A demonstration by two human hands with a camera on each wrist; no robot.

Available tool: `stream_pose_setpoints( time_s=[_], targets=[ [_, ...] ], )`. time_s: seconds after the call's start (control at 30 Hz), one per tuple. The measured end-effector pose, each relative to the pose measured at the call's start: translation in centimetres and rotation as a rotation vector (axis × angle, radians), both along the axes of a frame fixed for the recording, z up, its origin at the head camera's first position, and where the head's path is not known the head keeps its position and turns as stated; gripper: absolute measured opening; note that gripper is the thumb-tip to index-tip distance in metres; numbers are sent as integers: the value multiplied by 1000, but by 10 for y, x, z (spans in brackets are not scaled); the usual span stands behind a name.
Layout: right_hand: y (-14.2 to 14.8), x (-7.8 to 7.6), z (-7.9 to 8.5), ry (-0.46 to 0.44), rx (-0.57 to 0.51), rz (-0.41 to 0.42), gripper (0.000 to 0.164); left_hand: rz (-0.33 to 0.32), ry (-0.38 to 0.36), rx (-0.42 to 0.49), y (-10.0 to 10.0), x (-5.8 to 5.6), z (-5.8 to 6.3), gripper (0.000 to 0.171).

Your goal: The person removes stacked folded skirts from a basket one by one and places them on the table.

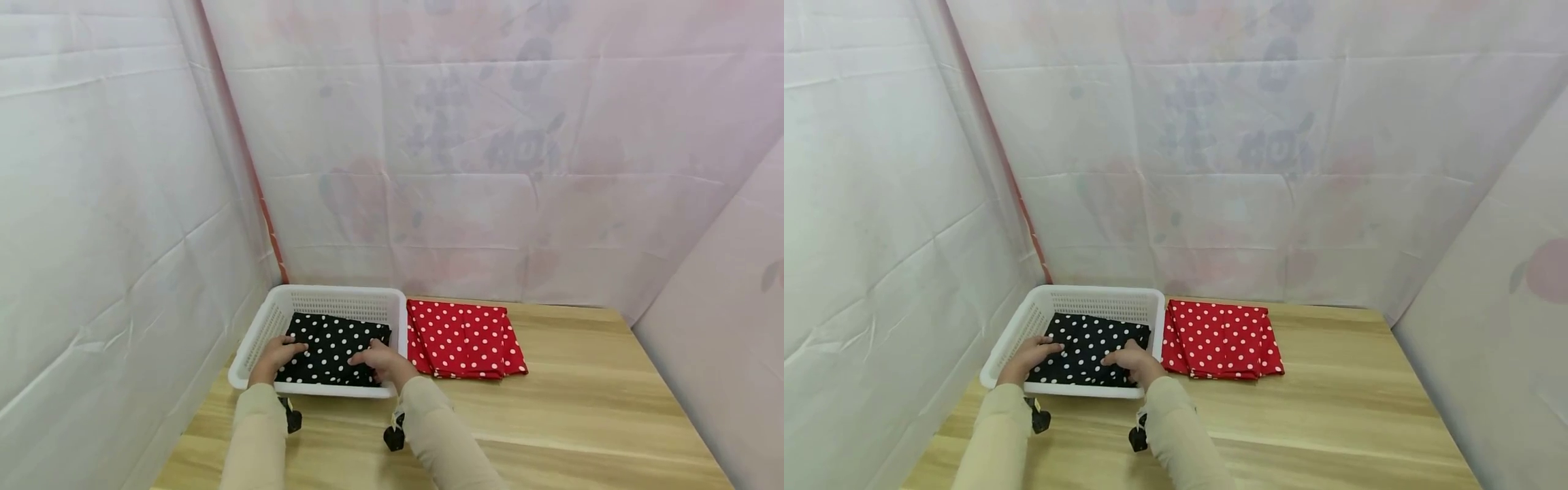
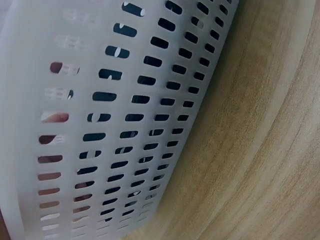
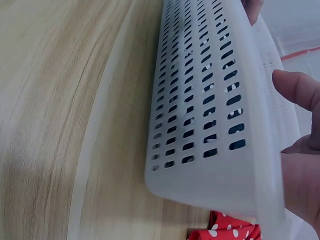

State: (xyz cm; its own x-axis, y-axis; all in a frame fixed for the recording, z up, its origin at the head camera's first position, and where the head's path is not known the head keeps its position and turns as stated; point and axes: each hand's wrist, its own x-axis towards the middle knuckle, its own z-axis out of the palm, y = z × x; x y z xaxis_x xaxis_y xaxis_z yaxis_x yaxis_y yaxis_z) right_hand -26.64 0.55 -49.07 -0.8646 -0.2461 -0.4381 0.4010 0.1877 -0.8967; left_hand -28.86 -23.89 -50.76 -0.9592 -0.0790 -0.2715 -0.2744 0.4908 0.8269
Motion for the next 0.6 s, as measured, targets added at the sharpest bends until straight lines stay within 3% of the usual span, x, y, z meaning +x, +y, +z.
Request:
stream_pose_setpoints(
  time_s=[0.27,0.47,0.6],
  targets=[
    [-3,1,-3,1,13,26,75,-23,24,-60,-1,1,10,55],
    [-4,1,-4,2,-82,-44,77,-37,89,-105,-4,1,15,48],
    [-3,1,-4,-8,-119,-70,69,-37,119,-133,-7,-1,16,51]
  ],
)
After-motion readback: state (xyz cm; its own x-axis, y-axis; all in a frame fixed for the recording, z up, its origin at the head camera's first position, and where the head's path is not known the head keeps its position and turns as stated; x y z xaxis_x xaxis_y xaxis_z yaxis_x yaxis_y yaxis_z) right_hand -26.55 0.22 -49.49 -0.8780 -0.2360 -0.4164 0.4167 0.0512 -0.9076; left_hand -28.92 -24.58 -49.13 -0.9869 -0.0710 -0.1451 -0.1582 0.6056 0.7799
